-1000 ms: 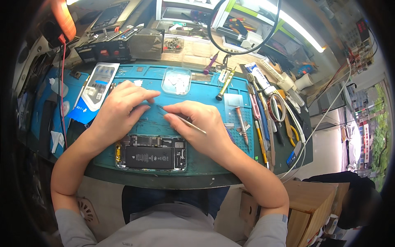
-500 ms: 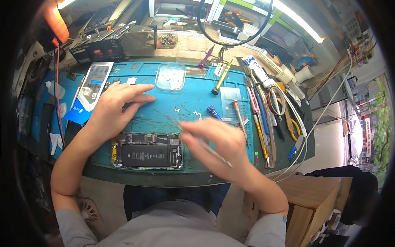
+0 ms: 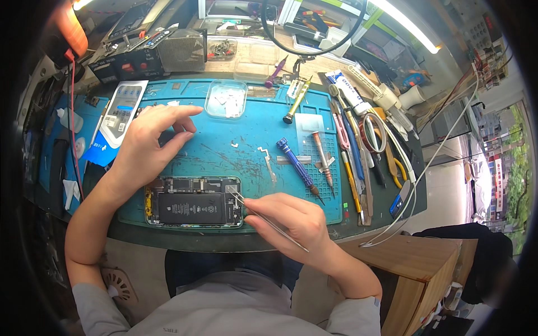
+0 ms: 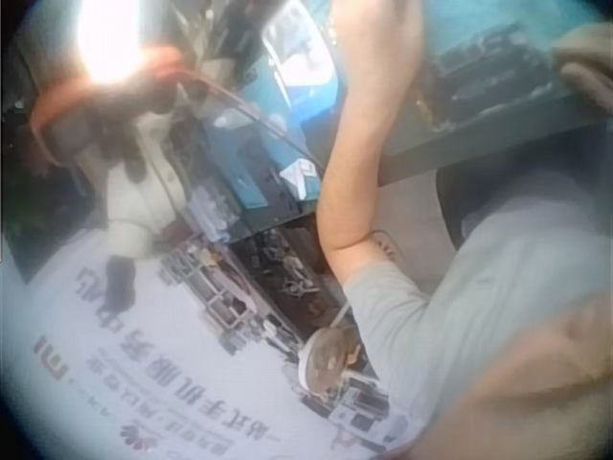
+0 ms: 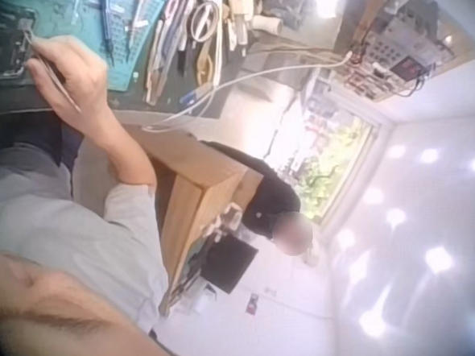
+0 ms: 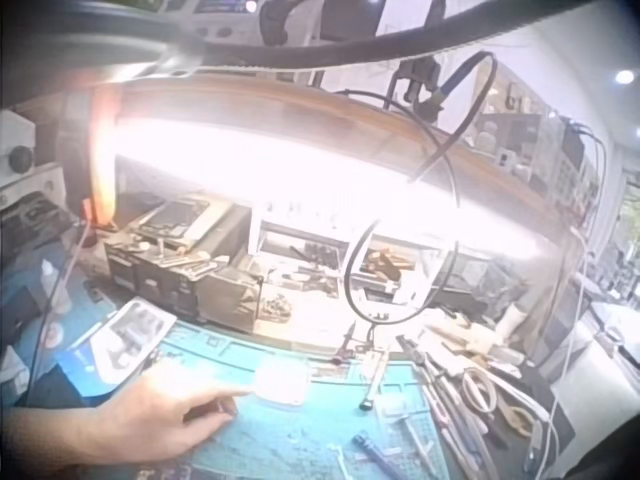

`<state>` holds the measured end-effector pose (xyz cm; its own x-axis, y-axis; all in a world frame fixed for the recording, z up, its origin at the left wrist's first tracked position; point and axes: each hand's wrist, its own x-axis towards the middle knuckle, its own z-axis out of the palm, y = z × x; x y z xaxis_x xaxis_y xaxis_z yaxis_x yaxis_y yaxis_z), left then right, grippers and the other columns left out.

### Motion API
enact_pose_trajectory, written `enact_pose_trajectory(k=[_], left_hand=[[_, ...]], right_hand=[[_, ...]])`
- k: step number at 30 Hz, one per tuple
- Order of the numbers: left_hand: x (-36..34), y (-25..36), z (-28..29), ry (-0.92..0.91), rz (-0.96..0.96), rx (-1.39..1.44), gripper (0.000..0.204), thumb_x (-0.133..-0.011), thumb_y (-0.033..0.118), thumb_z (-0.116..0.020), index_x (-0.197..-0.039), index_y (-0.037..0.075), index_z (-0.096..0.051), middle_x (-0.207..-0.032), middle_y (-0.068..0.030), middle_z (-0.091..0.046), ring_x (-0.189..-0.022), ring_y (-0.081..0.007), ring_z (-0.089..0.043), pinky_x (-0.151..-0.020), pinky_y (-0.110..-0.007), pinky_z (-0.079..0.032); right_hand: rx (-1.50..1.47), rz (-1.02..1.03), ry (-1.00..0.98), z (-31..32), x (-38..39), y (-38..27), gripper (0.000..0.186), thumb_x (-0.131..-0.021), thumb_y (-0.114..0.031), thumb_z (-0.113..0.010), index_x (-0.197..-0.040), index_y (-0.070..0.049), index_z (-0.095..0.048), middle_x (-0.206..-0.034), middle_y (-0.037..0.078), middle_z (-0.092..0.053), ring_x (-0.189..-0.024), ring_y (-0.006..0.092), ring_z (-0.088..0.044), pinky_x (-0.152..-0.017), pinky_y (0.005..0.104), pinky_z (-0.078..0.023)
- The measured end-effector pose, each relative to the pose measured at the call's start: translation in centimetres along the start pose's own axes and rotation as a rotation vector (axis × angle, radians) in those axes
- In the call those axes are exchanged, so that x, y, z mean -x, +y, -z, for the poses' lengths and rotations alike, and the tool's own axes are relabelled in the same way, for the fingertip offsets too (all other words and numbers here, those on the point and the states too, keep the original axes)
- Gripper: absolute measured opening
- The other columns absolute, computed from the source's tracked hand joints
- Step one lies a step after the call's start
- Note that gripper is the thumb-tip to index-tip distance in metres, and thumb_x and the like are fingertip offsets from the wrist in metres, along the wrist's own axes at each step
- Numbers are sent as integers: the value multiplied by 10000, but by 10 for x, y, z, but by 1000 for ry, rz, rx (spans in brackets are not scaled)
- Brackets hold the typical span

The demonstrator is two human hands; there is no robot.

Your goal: The person uses a screwdriver and tweezers to remove and reposition small components on a disassembled smartphone motherboard. They repeatedly adjust tiny parts and connectors while working on the exposed circuit board.

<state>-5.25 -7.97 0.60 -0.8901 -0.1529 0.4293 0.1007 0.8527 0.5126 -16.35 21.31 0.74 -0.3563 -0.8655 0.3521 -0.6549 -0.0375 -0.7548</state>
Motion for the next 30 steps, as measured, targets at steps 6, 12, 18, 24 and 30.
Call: enact_pose_trajectory(k=[6, 12, 18, 24, 30], left_hand=[[-1, 1, 0, 38, 21, -8, 506, -891, -6, -778, -1381, 92, -701, -1052, -43, -776, -923, -201, -685, -839, -348, -518], [0, 2, 1, 38, 22, -11, 520, -895, -7, -775, -1401, 78, -688, -1065, -45, -777, -923, -192, -683, -837, -350, -518], [0, 4, 1, 32, 38, -6, 522, -903, -3, -769, -1411, 80, -683, -1069, -43, -776, -939, -193, -673, -834, -347, -516], [2, 4, 3, 33, 33, -5, 525, -907, -2, -768, -1417, 80, -676, -1077, -43, -772, -944, -205, -658, -837, -349, -519], [2, 1, -2, 23, 62, 14, 525, -908, -1, -768, -1417, 81, -668, -1073, -49, -765, -931, -228, -647, -854, -370, -525]], right_hand=[[2, 13, -10, 0, -1, -1, 258, -924, 14, -799, -1176, 59, -760, -964, 165, -774, -807, 273, -754, -697, 334, -590], [7, -6, -24, 1, -2, -2, 240, -930, 12, -793, -1163, 64, -772, -972, 167, -790, -850, 255, -775, -743, 318, -605], [0, -24, -27, 2, -3, -3, 223, -937, 7, -787, -1151, 67, -778, -980, 162, -800, -870, 241, -784, -763, 306, -611], [30, -22, -33, 4, -7, -6, 227, -934, 6, -792, -1153, 65, -777, -992, 165, -802, -884, 246, -787, -780, 310, -614], [107, 67, -2, 8, -50, -5, 235, -924, 1, -803, -1157, 19, -773, -961, 158, -778, -820, 275, -761, -714, 347, -594]])
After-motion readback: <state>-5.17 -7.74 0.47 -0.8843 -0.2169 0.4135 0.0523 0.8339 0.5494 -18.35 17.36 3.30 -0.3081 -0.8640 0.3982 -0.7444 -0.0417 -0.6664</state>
